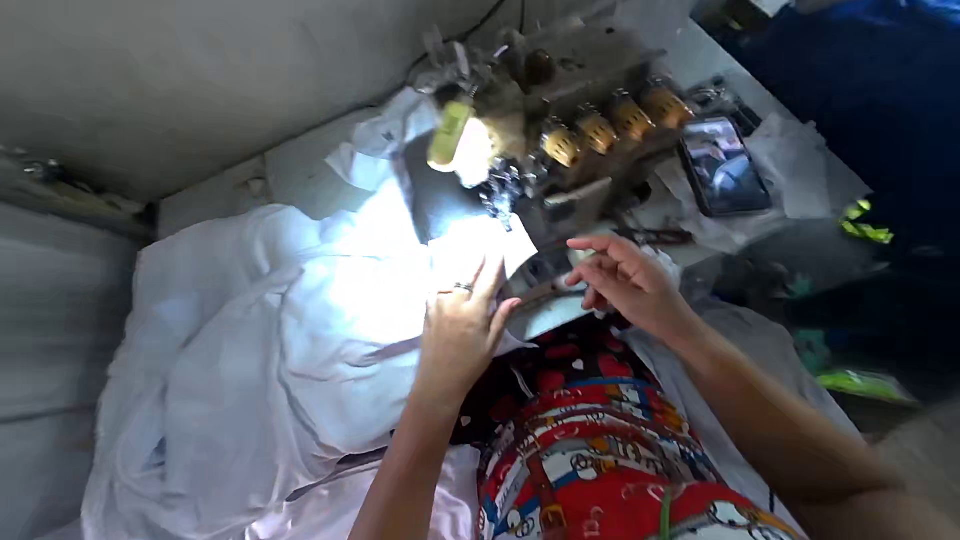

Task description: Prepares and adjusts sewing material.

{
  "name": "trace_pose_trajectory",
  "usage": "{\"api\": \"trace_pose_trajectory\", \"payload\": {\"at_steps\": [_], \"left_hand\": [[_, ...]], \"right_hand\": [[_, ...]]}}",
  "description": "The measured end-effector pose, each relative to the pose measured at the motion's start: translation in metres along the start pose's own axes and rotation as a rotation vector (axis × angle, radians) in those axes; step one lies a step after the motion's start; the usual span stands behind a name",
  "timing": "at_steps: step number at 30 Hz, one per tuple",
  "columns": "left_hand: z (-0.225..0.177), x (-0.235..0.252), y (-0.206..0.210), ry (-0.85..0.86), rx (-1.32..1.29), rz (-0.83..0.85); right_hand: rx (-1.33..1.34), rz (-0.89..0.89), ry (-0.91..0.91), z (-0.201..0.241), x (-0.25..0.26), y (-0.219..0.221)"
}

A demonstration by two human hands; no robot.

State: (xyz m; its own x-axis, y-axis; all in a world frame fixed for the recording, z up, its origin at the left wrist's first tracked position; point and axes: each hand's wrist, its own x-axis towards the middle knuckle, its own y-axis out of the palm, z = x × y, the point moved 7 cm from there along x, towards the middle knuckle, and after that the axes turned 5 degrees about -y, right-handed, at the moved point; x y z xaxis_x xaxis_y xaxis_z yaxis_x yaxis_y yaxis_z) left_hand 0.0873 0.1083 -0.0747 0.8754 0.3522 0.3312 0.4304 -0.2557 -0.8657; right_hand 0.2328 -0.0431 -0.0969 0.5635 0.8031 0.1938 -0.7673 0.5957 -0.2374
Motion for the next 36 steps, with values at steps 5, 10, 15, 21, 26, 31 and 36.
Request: {"api": "trace_pose_trajectory", "payload": {"at_steps": [5,10,15,21,26,31,36], "left_hand": [[-0.014,-0.036,0.001,0.099,-0.128,-0.002],[-0.020,-0.066,0.009,0.161,-0.179,0.102],[-0.029,-0.071,0.017,0.193,-0.214,0.209],[-0.043,-0.074,0.027,0.216,-0.214,0.264],[-0.074,-0.069,0.051,0.138,-0.500,0.413],[-0.153,-0.067,0.125,0.364,-0.675,0.769],[-0.179,-0.067,0.158,0.390,-0.654,0.960]], "right_hand": [[-0.201,-0.131,0.078,-0.023,-0.075,-0.086],[-0.354,-0.198,0.512,-0.099,-0.161,-0.130],[-0.534,0.010,0.512,-0.177,-0.180,-0.095],[-0.770,0.359,0.687,-0.229,-0.144,-0.058],[-0.528,0.333,0.621,-0.198,-0.139,-0.063],[-0.506,0.223,0.547,-0.170,-0.155,-0.081],[-0.705,0.265,0.665,-0.230,-0.167,-0.073]]}}
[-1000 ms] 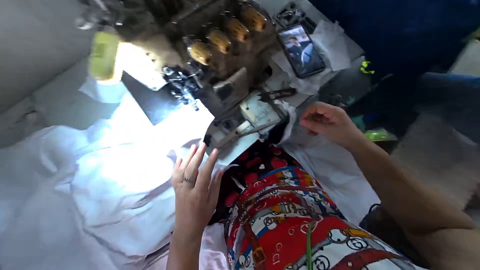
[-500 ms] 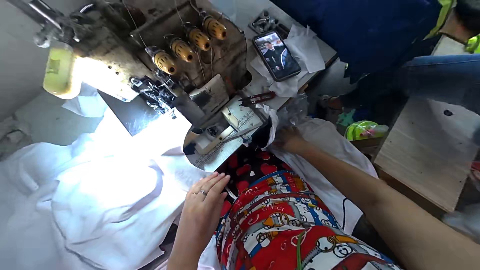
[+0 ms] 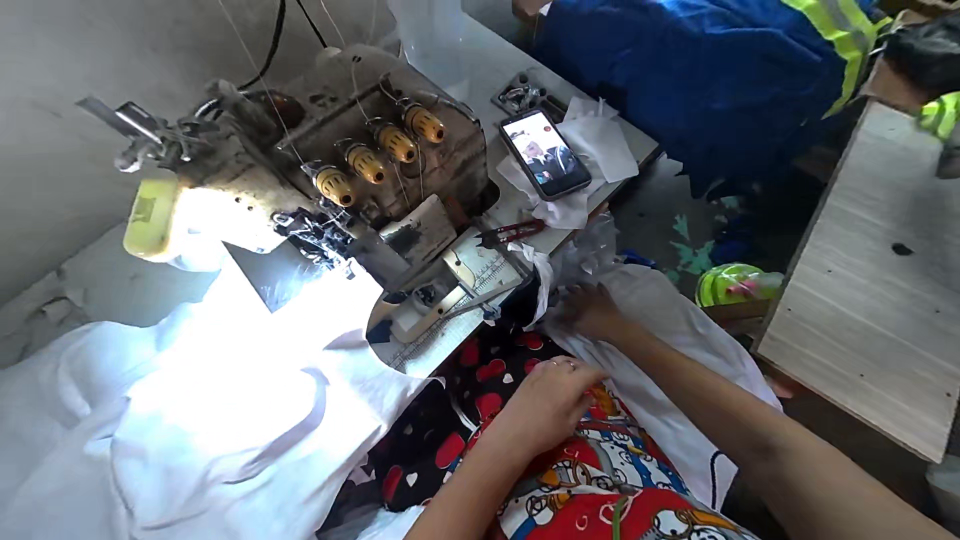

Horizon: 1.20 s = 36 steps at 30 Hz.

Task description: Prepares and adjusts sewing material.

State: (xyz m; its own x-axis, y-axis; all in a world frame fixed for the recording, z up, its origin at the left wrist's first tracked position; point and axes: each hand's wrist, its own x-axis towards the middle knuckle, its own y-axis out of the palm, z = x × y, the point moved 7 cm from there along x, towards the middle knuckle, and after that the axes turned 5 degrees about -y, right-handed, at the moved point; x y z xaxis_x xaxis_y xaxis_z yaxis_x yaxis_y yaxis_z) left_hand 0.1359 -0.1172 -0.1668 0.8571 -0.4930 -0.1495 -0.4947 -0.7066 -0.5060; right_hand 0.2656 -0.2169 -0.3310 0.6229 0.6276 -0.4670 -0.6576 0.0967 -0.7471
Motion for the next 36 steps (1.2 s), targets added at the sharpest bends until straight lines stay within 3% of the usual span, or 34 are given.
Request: {"api": "trace_pose_trajectory", "payload": {"at_steps": [2,5,10,15,20,26,28,32,36], "left_hand": [[0.008,0.000,-0.002,-0.111,-0.045,0.055],[0.024,0.006,-0.004,-0.247,-0.032,0.055],[0.042,0.043,0.005,-0.233,-0.048,-0.014],[0.040,0.049,0.004,-0.320,-0.518,-0.008],[0.035,0.038,-0.016,-0.145,-0.873,-0.231],[0.017,0.056,-0.002,-0.080,-0.661,-0.128],[0.013,0.056,-0.007,-0.095,-0.556,-0.236],[0.031,0.041,-0.045,-0.148,-0.454,-0.662],[0.019,0.053,-0.058,0.010,-0.439,-0.543]], "right_hand": [[0.025,-0.017,-0.053,0.008,0.004,0.011],[0.155,-0.027,-0.103,0.027,-0.011,-0.010],[0.518,-0.239,-0.407,0.050,-0.075,-0.060],[0.559,-0.486,-0.473,0.047,-0.109,-0.096],[0.590,-0.644,-0.599,0.061,-0.111,-0.118],[0.715,-0.630,-0.550,0.089,-0.105,-0.144],[0.737,-0.667,-0.577,0.091,-0.105,-0.155],[0.742,-0.701,-0.650,0.097,-0.122,-0.177],[0.714,-0.709,-0.681,0.099,-0.128,-0.191]]}}
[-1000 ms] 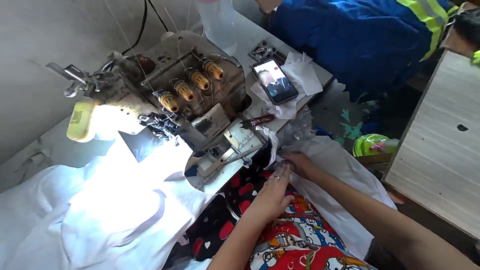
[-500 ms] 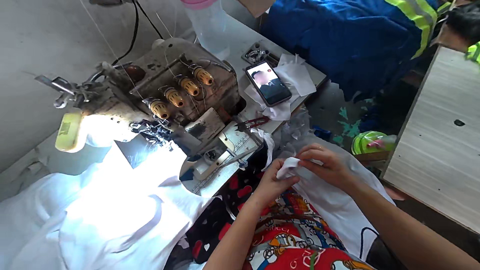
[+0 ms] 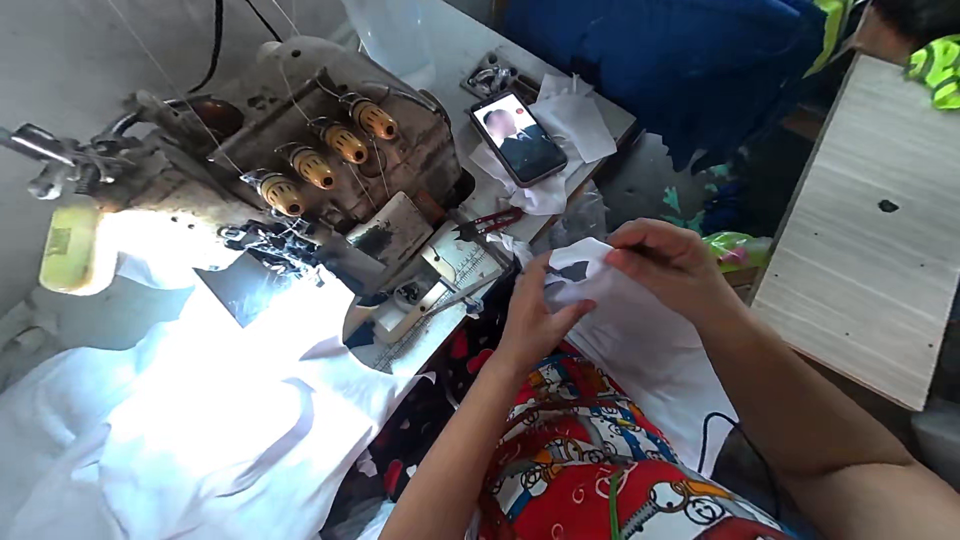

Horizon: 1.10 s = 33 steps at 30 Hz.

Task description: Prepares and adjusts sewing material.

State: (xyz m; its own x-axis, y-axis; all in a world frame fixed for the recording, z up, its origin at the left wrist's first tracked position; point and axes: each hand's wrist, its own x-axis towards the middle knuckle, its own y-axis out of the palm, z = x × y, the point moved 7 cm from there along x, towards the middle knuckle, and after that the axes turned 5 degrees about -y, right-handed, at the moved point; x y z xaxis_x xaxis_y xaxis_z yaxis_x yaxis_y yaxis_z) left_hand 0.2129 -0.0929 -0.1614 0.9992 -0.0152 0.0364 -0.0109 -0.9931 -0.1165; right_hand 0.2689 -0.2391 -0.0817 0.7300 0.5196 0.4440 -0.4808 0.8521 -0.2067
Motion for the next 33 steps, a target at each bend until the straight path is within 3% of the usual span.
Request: {"api": "trace_pose_trajectory", "payload": {"at_steps": [3,6,9,12,16,19,24,26,30,33], "left_hand": [[-0.004,0.007,0.028,-0.098,0.032,0.245],[0.028,0.005,0.048,-0.266,0.324,0.476],[0.052,-0.007,0.047,-0.374,0.496,0.574],[0.038,-0.016,0.043,-0.462,0.220,0.562],[0.024,-0.015,0.034,-0.620,-0.162,0.433],[0.035,-0.013,0.032,-0.584,-0.110,0.322],[0.035,-0.023,0.048,-0.520,0.235,0.408],[0.033,-0.028,0.047,-0.569,0.191,0.432],[0.027,-0.035,0.038,-0.761,-0.133,0.432],[0.032,-0.032,0.037,-0.717,-0.252,0.379]], "right_hand": [[-0.039,0.012,-0.048,0.007,0.006,-0.004],[-0.111,-0.042,-0.083,0.014,0.008,-0.017],[-0.190,-0.175,-0.032,0.012,0.006,-0.034],[-0.308,-0.120,0.088,-0.008,-0.004,-0.042],[-0.268,0.113,0.461,-0.040,-0.047,-0.023],[-0.015,0.241,0.655,-0.056,-0.094,0.015],[0.294,0.002,0.935,-0.073,-0.128,0.049],[0.366,-0.046,0.972,-0.078,-0.131,0.049],[0.382,-0.098,0.911,-0.079,-0.130,0.037],[0.370,-0.066,0.836,-0.072,-0.123,0.033]]}}
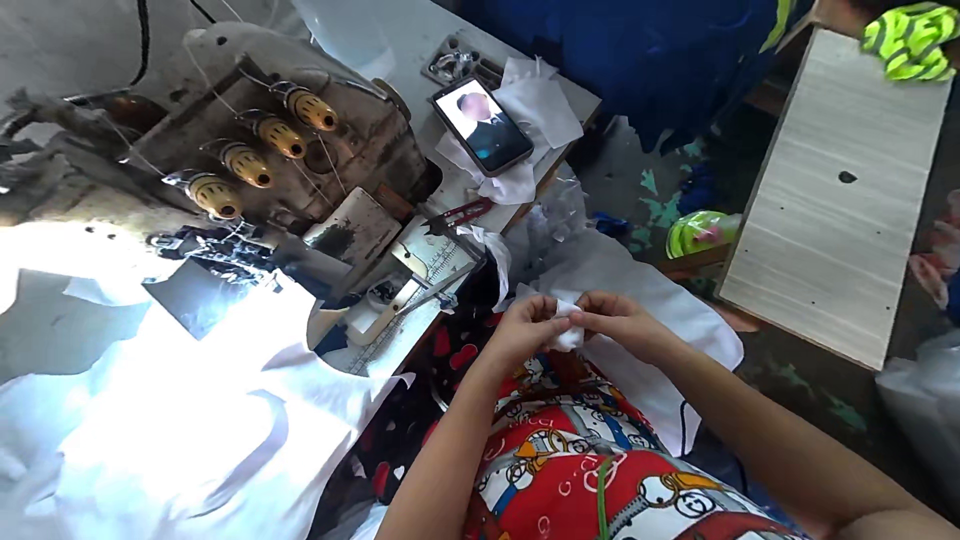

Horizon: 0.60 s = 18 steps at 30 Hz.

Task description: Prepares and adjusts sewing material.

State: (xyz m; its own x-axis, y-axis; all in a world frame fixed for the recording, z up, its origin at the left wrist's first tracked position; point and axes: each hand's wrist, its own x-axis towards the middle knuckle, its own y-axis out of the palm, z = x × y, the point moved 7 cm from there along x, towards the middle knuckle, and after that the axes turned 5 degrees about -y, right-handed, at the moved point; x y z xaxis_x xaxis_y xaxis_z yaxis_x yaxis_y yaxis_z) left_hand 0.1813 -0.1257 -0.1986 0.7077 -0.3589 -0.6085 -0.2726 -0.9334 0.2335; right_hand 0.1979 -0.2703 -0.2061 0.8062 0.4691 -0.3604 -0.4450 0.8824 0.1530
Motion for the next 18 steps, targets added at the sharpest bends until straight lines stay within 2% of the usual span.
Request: {"api": "trace_pose_trajectory", "payload": {"at_steps": [8,11,13,15,18], "left_hand": [[-0.019,-0.002,0.019,0.047,-0.217,0.078],[-0.025,-0.002,0.019,0.075,-0.222,0.043],[-0.022,0.000,0.010,0.079,-0.229,-0.009],[-0.016,0.003,-0.004,0.098,-0.194,-0.089],[0.006,0.007,-0.030,0.116,0.004,-0.218]], "right_hand": [[-0.239,-0.002,-0.333,0.037,-0.010,-0.011],[-0.299,-0.039,-0.344,0.049,-0.015,-0.018],[-0.217,-0.137,-0.250,0.049,-0.016,-0.030],[-0.002,-0.260,-0.163,0.049,-0.018,-0.055],[0.370,-0.477,-0.192,0.057,-0.030,-0.116]]}}
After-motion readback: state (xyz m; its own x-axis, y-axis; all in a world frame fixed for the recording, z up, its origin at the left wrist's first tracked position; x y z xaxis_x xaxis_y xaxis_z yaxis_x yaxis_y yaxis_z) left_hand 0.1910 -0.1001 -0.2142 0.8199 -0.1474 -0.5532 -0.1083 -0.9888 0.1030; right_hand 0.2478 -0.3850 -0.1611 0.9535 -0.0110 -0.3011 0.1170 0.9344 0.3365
